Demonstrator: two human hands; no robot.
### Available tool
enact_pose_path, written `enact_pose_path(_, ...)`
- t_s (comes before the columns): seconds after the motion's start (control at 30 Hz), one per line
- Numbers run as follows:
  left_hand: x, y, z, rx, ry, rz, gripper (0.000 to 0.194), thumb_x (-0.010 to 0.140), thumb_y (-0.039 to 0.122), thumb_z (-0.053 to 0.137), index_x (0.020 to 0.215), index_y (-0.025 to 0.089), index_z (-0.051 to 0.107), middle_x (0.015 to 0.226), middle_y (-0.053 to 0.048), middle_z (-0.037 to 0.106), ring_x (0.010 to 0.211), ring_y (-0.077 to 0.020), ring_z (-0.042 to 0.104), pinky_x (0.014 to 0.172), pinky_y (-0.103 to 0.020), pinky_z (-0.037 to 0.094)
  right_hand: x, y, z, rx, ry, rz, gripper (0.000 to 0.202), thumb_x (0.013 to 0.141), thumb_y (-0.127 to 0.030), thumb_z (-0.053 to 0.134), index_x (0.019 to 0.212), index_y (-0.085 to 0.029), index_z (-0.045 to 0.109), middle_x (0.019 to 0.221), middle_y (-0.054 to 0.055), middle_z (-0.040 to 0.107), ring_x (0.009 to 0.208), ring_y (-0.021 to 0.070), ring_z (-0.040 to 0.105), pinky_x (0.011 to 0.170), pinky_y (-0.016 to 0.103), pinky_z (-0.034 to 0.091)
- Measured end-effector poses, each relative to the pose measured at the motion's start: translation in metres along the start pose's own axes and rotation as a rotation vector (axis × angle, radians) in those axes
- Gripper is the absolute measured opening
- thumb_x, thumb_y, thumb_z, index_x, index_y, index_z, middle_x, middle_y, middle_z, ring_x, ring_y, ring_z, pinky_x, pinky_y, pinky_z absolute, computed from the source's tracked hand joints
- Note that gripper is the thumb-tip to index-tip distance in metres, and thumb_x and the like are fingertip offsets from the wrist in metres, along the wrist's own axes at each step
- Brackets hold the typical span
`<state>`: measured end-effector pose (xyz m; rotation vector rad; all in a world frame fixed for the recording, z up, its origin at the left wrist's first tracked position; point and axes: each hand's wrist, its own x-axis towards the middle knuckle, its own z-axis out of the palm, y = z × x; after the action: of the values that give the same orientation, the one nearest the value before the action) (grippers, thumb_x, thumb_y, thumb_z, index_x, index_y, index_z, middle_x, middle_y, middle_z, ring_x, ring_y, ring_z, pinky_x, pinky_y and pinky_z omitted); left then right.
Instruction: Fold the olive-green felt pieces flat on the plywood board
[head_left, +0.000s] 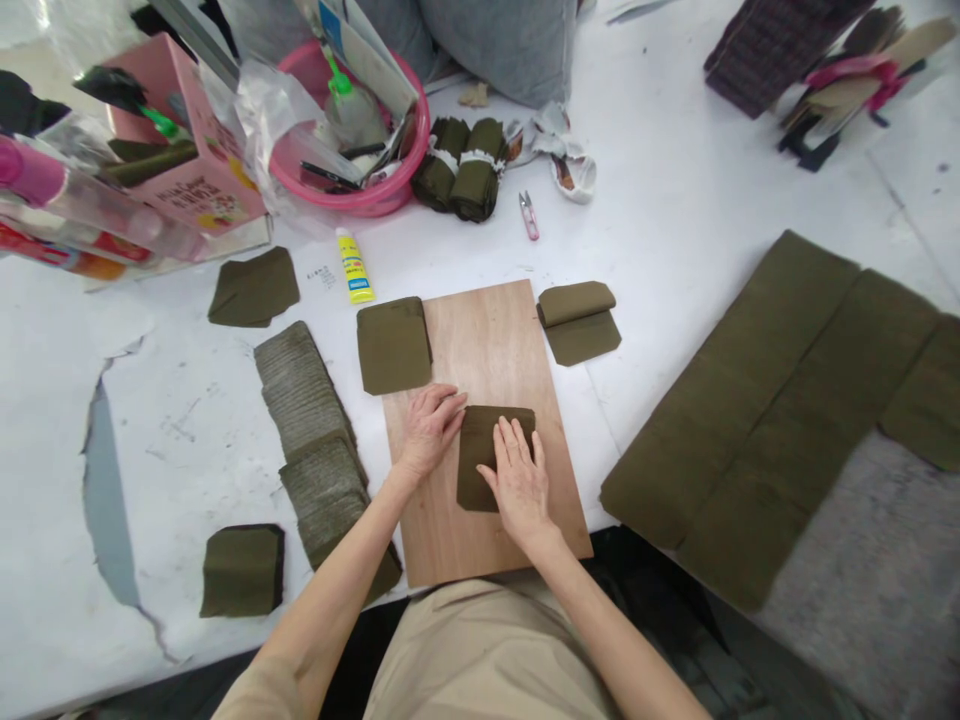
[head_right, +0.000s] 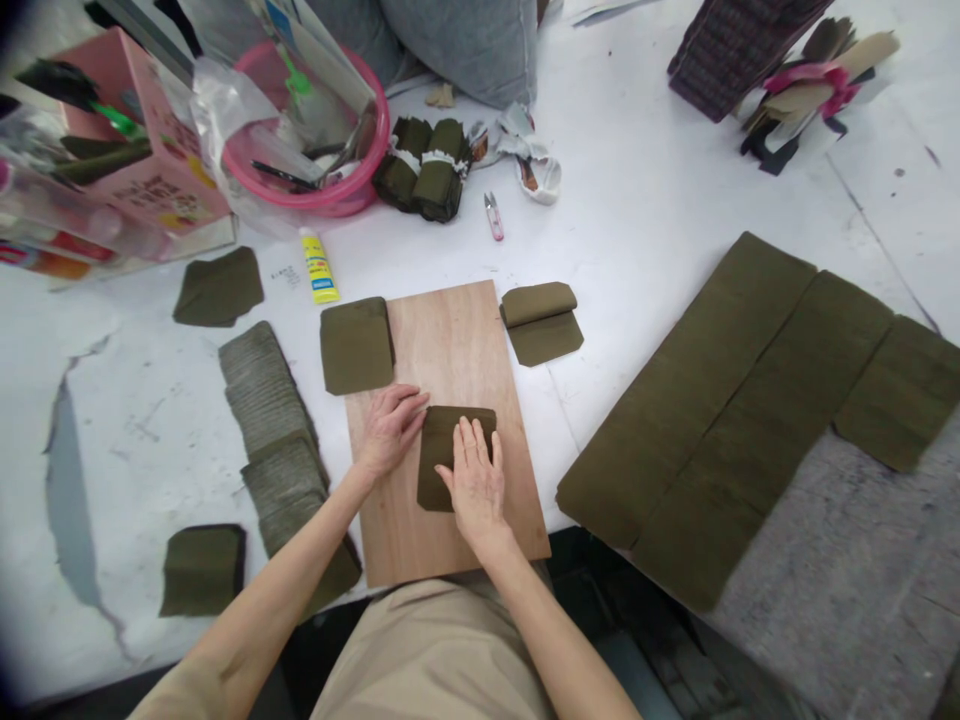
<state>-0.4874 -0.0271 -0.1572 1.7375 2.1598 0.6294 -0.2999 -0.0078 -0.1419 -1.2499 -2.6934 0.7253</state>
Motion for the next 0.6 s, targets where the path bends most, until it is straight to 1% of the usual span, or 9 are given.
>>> enact_pose_path(0.07,0.000,0.000,0.000,-0.040,0.018,-0.015,0.024,0.090,0.028,0.052,0.111,0.021,0.062,0.113,-0.008,0.058,0.112,-0.0226,0.050,0.099,-0.041,0.040,-0.001,-0.004,0.001,0.012,0.004,0.000,0.061,0.092,-0.031,0.051,0.144,-0.011,0.029,0.149,0.014,0.032,0.140,0.0254,0.024,0.114,0.050,0.019)
enact_pose_path(0.17,0.000,-0.002,0.001,-0.094,0.047,-0.026,0.022,0.089,0.028,0.053,0.107,0.021,0.063,0.111,-0.008,0.060,0.109,-0.0214,0.052,0.099,-0.041,0.040,-0.001,-0.007,0.003,0.029,-0.023,-0.073,0.059,0.092,-0.030,0.049,0.145,-0.012,0.028,0.149,0.012,0.032,0.140,0.0232,0.024,0.115,0.048,0.019)
enact_pose_path(0.2,0.000,-0.002,0.001,-0.107,0.051,-0.026,0.021,0.089,0.028,0.054,0.106,0.021,0.063,0.110,-0.007,0.060,0.108,-0.0211,0.053,0.098,-0.041,0.040,-0.001,-0.007,0.003,0.025,-0.022,-0.063,0.058,0.093,-0.029,0.048,0.145,-0.013,0.028,0.149,0.012,0.032,0.140,0.0231,0.024,0.115,0.048,0.019)
enact_pose_path(0.27,0.000,-0.003,0.002,-0.123,0.057,-0.030,0.020,0.089,0.028,0.054,0.105,0.021,0.064,0.109,-0.007,0.060,0.108,-0.0210,0.053,0.098,-0.041,0.041,-0.003,-0.008,0.002,0.006,-0.004,0.017,0.059,0.092,-0.029,0.049,0.145,-0.012,0.027,0.149,0.013,0.031,0.140,0.0244,0.024,0.114,0.050,0.019)
enact_pose_path(0.33,0.000,-0.003,0.002,-0.135,0.064,-0.037,0.020,0.088,0.029,0.055,0.104,0.021,0.064,0.109,-0.007,0.061,0.107,-0.0213,0.053,0.097,-0.042,0.042,-0.003,-0.011,0.004,-0.013,0.003,0.083,0.064,0.090,-0.032,0.052,0.145,-0.010,0.027,0.150,0.016,0.029,0.141,0.0259,0.022,0.114,0.050,0.020)
enact_pose_path(0.4,0.001,-0.002,0.002,-0.149,0.072,-0.039,0.019,0.088,0.029,0.054,0.103,0.022,0.064,0.108,-0.007,0.061,0.107,-0.0216,0.054,0.097,-0.042,0.042,-0.002,-0.017,0.006,-0.022,-0.020,0.055,0.069,0.088,-0.036,0.056,0.145,-0.009,0.027,0.150,0.016,0.027,0.142,0.0257,0.019,0.114,0.048,0.020)
enact_pose_path(0.5,0.001,-0.002,0.002,-0.167,0.078,-0.027,0.019,0.088,0.028,0.055,0.103,0.022,0.064,0.107,-0.006,0.061,0.107,-0.0211,0.054,0.097,-0.042,0.042,-0.002,-0.021,0.007,-0.002,-0.055,-0.044,0.069,0.087,-0.036,0.057,0.144,-0.009,0.028,0.151,0.013,0.029,0.142,0.0233,0.018,0.116,0.045,0.020)
enact_pose_path(0.6,0.001,-0.001,0.002,-0.168,0.083,-0.017,0.019,0.088,0.028,0.055,0.103,0.022,0.064,0.107,-0.006,0.061,0.107,-0.0208,0.054,0.098,-0.041,0.042,-0.003,-0.013,-0.004,0.054,-0.034,-0.028,0.061,0.089,-0.032,0.055,0.142,-0.012,0.033,0.148,0.011,0.035,0.140,0.0234,0.025,0.114,0.045,0.025)
